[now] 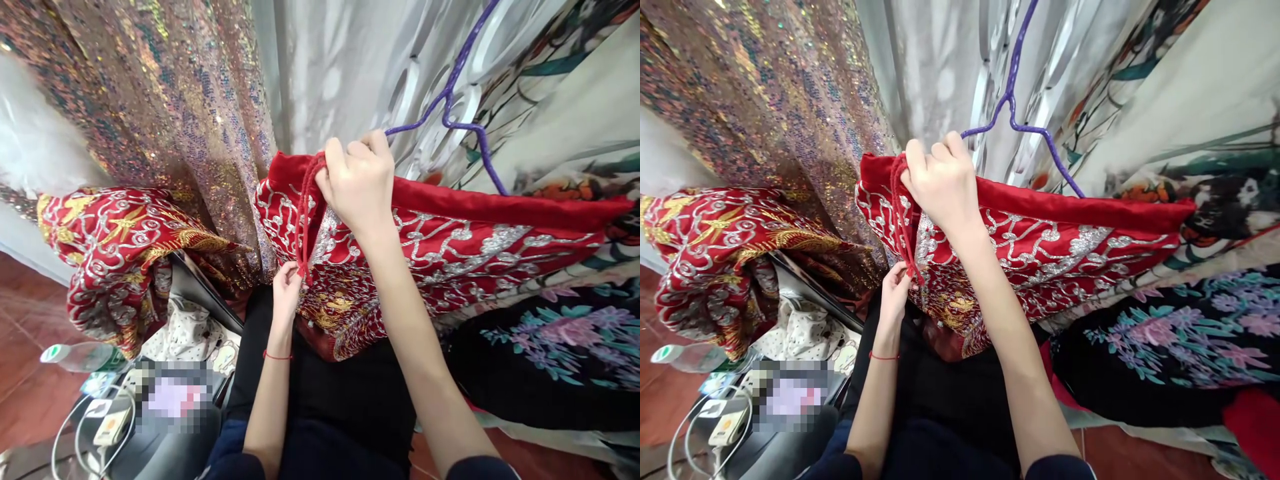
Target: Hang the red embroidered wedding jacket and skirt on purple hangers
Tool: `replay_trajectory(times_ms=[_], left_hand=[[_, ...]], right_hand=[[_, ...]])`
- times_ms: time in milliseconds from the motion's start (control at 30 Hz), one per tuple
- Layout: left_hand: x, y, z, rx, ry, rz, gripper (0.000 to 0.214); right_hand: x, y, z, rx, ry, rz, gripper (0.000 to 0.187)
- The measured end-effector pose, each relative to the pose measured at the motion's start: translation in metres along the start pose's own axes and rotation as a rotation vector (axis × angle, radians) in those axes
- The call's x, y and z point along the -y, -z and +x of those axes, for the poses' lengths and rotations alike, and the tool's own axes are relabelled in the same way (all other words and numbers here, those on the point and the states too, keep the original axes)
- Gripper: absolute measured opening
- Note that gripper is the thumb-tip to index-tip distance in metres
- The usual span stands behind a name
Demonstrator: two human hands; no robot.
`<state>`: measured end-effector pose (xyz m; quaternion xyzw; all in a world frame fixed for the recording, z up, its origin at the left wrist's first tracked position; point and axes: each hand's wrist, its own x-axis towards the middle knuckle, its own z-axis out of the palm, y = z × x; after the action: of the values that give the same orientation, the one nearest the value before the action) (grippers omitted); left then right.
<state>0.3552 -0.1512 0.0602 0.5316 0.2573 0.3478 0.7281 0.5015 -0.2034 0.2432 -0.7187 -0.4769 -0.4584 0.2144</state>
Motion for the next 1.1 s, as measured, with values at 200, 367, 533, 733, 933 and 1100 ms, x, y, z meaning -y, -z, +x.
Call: replay_trajectory(times_ms=[200,367,533,733,933,1100], left_hand=[[-0.008,-0.004,-0.001,0.035,-0.045,0.021,0.03],[-0.021,0.005,0.001,0.148,-0.061,0.093,0.025],[-0.029,0.003,-0.002,0.147,-0.008,0.113,0.031],[-0.028,-0.007,-0.006,0.089,0.015,0.023,0.044],[-0.036,-0.004,-0.007,0.147,-0.016,0.041,0.038],[-0.055,0.001,-0.007,0.165,-0.098,0.149,0.03]], right_hand=[[-0.001,0.002,-0.001,0.031,-0.01,-0.006,0.038],[0.001,0.003,0.001,0.052,-0.019,-0.024,0.037],[0.001,0.001,0.002,0.044,-0.021,-0.009,0.039],[0.0,0.0,0.001,0.021,-0.014,0.004,0.043],[0.001,0.001,0.0,0.022,-0.017,-0.001,0.043],[0.003,0.0,0.001,0.026,-0.018,-0.035,0.037]])
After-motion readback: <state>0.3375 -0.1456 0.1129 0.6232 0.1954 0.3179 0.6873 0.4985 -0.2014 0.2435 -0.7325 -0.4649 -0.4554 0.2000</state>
